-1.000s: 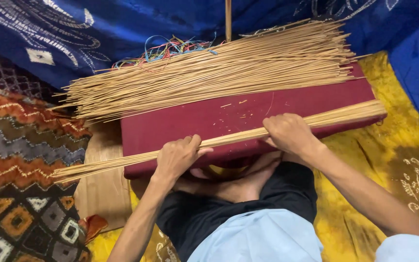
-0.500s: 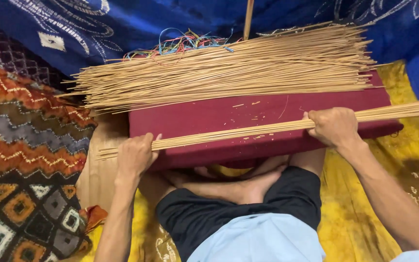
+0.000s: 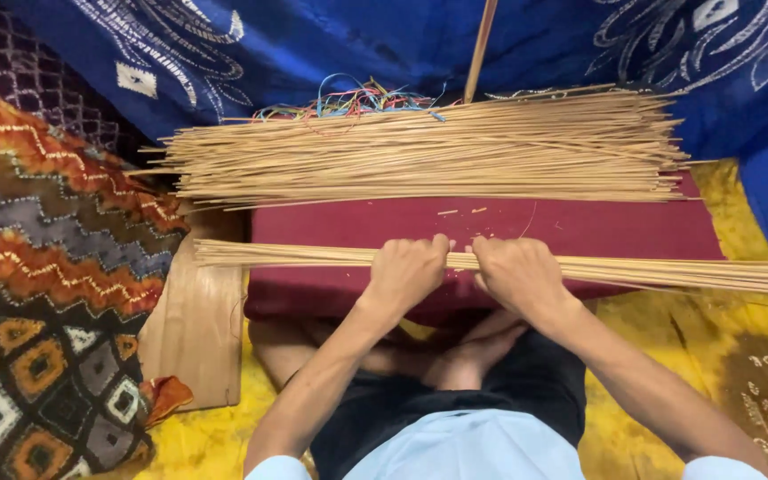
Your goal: The person gathers a bundle of bamboo sticks, aligns them on a red cushion, and ties them together with a blue string.
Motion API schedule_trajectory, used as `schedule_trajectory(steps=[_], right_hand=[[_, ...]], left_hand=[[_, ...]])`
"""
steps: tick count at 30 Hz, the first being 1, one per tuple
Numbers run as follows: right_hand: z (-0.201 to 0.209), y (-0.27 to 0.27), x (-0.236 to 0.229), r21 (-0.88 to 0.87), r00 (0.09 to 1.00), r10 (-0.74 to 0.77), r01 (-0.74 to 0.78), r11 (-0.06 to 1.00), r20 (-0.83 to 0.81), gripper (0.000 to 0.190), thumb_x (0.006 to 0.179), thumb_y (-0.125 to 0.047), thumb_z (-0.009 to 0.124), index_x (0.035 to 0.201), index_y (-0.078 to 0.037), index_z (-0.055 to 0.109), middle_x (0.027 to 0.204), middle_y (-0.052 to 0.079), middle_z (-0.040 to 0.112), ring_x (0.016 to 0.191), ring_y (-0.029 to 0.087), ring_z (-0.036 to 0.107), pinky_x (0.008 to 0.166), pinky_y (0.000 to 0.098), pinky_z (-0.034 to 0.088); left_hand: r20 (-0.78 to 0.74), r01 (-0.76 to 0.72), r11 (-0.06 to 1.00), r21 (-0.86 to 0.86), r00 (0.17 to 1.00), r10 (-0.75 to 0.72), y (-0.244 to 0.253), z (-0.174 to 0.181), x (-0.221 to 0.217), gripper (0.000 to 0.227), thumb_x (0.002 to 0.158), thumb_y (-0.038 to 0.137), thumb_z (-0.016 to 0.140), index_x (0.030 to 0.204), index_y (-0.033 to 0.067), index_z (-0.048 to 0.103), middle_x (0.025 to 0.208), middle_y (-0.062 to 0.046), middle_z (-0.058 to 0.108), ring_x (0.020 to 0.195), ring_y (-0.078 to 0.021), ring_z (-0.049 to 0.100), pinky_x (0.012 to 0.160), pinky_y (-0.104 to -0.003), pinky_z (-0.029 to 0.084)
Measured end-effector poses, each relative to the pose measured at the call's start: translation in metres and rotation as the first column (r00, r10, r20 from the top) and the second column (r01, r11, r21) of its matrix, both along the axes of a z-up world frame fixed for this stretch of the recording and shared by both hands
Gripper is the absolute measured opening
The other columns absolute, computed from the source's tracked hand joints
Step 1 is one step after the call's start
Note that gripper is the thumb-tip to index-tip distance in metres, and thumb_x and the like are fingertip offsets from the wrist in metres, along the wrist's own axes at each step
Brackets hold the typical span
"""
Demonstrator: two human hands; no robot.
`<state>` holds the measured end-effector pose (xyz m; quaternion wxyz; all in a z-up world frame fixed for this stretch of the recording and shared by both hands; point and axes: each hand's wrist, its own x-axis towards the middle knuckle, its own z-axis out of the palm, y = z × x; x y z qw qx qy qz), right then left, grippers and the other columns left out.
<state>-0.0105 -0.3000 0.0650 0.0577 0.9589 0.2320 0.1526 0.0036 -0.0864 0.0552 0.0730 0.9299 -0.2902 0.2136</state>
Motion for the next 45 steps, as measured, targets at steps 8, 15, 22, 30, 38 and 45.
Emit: schedule_trajectory(steps=[8, 15, 22, 30, 38, 45], right_hand=[[-0.015, -0.057, 0.009, -0.061, 0.962, -0.068, 0.054, 0.997, -0.265, 0.016, 0.081, -0.035, 0.064, 0.089, -0.021, 0.060, 0.069, 0.003, 0.072, 0.071, 0.033, 0.076, 0.069, 0.0487, 0.060], [-0.006, -0.075, -0.003, -0.164, 0.931, -0.125, 0.071, 0.984, -0.344, 0.017, 0.083, -0.040, 0.062, 0.091, -0.025, 0.064, 0.068, 0.005, 0.075, 0.076, 0.035, 0.077, 0.076, 0.0497, 0.062], [-0.012, -0.134, 0.010, -0.301, 0.911, -0.332, 0.254, 0.919, -0.245, 0.026, 0.081, -0.039, 0.064, 0.104, -0.025, 0.064, 0.080, 0.010, 0.076, 0.080, 0.039, 0.076, 0.064, 0.0490, 0.057], [0.014, -0.048, 0.023, -0.056, 0.906, -0.162, 0.152, 0.987, -0.391, 0.020, 0.088, -0.036, 0.061, 0.084, -0.019, 0.069, 0.068, 0.010, 0.074, 0.078, 0.037, 0.077, 0.075, 0.0501, 0.061], [0.016, -0.082, 0.009, -0.142, 0.899, -0.162, 0.112, 0.983, -0.407, 0.024, 0.087, -0.043, 0.061, 0.095, -0.021, 0.063, 0.080, 0.005, 0.077, 0.082, 0.032, 0.079, 0.079, 0.0485, 0.062], [0.005, -0.136, 0.009, -0.283, 0.906, -0.330, 0.254, 0.925, -0.265, 0.035, 0.076, -0.045, 0.077, 0.099, -0.023, 0.062, 0.078, -0.002, 0.075, 0.085, 0.025, 0.079, 0.081, 0.0431, 0.063]], left_hand=[[-0.238, -0.043, 0.994, 0.097, 0.969, 0.066, 0.077, -0.012, -0.005, 0.020, 0.082, 0.031, 0.069, 0.090, 0.0141, 0.061, 0.066, -0.010, 0.069, 0.064, -0.0353, 0.074, 0.061, -0.050, 0.058], [-0.162, -0.156, 0.974, 0.166, 0.970, 0.183, 0.182, -0.014, -0.028, 0.020, 0.085, 0.037, 0.063, 0.080, 0.0176, 0.058, 0.057, -0.010, 0.065, 0.056, -0.0378, 0.072, 0.058, -0.052, 0.058], [0.150, -0.640, 0.757, 0.131, 0.768, 0.623, 0.297, -0.016, -0.043, 0.052, 0.123, 0.024, 0.055, 0.072, 0.0143, 0.052, 0.048, 0.001, 0.036, 0.038, -0.0153, 0.039, 0.039, -0.032, 0.032], [0.039, 0.080, 0.993, -0.088, 0.996, -0.076, 0.002, 0.041, -0.033, 0.079, 0.080, 0.049, 0.081, 0.139, 0.0054, 0.054, 0.134, -0.022, 0.059, 0.133, -0.0383, 0.054, 0.117, -0.051, 0.038], [-0.173, 0.096, 0.995, 0.010, 0.980, -0.093, 0.011, 0.010, -0.010, 0.040, 0.100, 0.052, 0.054, 0.090, 0.0130, 0.053, 0.066, -0.007, 0.064, 0.058, -0.0296, 0.071, 0.058, -0.046, 0.058], [-0.144, -0.001, 0.999, 0.047, 0.990, 0.008, 0.044, 0.004, -0.011, 0.040, 0.095, 0.056, 0.061, 0.086, 0.0180, 0.051, 0.059, 0.000, 0.060, 0.056, -0.0227, 0.070, 0.056, -0.038, 0.058]])
